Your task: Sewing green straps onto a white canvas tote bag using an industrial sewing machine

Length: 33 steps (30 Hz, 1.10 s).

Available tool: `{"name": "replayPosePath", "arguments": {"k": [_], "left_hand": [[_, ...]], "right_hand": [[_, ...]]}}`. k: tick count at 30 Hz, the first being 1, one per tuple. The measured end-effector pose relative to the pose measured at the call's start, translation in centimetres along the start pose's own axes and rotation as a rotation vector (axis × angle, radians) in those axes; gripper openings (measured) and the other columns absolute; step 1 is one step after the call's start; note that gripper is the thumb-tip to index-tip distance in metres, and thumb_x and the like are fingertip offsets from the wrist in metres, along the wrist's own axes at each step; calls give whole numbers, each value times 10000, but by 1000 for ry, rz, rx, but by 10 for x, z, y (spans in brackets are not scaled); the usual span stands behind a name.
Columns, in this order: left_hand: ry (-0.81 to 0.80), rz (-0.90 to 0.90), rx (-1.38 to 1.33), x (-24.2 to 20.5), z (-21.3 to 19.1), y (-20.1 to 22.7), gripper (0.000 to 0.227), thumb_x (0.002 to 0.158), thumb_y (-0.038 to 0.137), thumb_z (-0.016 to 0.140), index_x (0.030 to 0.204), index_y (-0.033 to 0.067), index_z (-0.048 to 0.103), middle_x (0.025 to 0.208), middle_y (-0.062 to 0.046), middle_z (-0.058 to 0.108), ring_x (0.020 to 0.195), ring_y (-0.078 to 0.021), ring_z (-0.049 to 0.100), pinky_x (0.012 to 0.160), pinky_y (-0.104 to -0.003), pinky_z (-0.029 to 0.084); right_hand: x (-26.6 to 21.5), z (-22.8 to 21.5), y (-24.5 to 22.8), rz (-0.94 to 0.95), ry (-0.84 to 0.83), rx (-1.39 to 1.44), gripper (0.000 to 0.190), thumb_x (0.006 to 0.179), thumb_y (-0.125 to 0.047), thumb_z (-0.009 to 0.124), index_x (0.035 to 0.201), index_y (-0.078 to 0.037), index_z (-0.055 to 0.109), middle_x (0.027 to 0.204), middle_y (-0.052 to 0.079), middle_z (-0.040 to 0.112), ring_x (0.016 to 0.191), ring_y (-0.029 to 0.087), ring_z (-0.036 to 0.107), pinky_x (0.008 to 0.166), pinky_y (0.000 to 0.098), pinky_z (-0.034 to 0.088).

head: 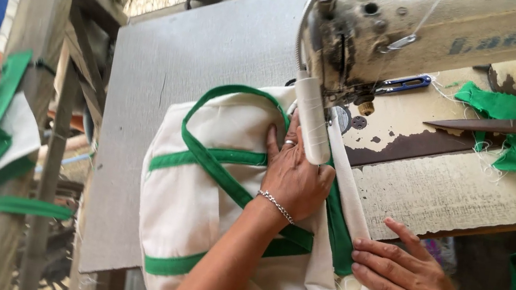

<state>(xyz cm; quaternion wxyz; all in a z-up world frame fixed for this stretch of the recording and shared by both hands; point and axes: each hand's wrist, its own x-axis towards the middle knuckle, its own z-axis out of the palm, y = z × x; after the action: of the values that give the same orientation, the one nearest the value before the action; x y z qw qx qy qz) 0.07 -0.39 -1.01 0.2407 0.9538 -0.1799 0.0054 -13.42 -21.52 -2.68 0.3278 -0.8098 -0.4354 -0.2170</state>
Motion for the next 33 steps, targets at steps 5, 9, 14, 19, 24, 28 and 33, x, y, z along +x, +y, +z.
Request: {"name": "replayPosePath", "arguments": {"k": [5,9,14,19,24,28,33], "left_hand": [[-105,-197,-177,17,-26,16,766,796,311,454,1503,28,374,1607,-48,406,1521,-256,262,1235,-592,-155],[-40,-83,-135,14,-20,3,525,796,240,483,1295,83,435,1592,-72,458,1454,-283,410,1216,-659,-82],[17,103,73,-1,-32,6,746,855,237,552,1523,26,295,1351,-92,645,1345,-375,499,1158,-788,-56],[44,424,-77,-89,-43,56,51,881,23,554,890,43,600,982,-133,613,955,-325,573,975,-513,379],[-22,406,-231,-120,-33,40,284,940,151,592,1216,97,632,1324,-93,596,1374,-332,509,1165,-537,263],[-81,472,-193,-124,-35,35,304,936,218,633,1200,77,681,1368,-118,551,1419,-382,437,1179,-600,216],[-145,540,-175,-125,-41,32,408,1036,444,502,1192,111,679,1348,-103,490,1429,-403,386,1186,-633,157]], "right_hand": [[9,-1,11,25,59,-24,260,995,-111,490,1111,-55,716,1166,114,751,1163,304,725,1141,678,407],[3,9,8,69,53,-17,249,978,-107,551,1138,-58,736,1190,119,757,1195,308,708,1143,681,407],[9,16,1,80,71,-14,227,959,-82,585,1110,-42,749,1166,137,762,1166,340,712,1115,692,403],[0,12,-6,54,99,-42,293,1022,-124,471,1175,-30,703,1282,151,687,1252,371,668,1139,652,427],[-19,25,2,72,183,-25,285,995,-89,566,1245,-53,699,1274,143,641,1249,353,634,1150,633,485],[-18,21,2,24,146,-50,269,989,-60,553,1213,-26,697,1175,139,636,1182,357,614,1124,668,496],[-19,16,4,-53,79,-107,263,1006,-86,527,1191,-6,697,1201,147,664,1214,350,624,1112,662,494]]}}
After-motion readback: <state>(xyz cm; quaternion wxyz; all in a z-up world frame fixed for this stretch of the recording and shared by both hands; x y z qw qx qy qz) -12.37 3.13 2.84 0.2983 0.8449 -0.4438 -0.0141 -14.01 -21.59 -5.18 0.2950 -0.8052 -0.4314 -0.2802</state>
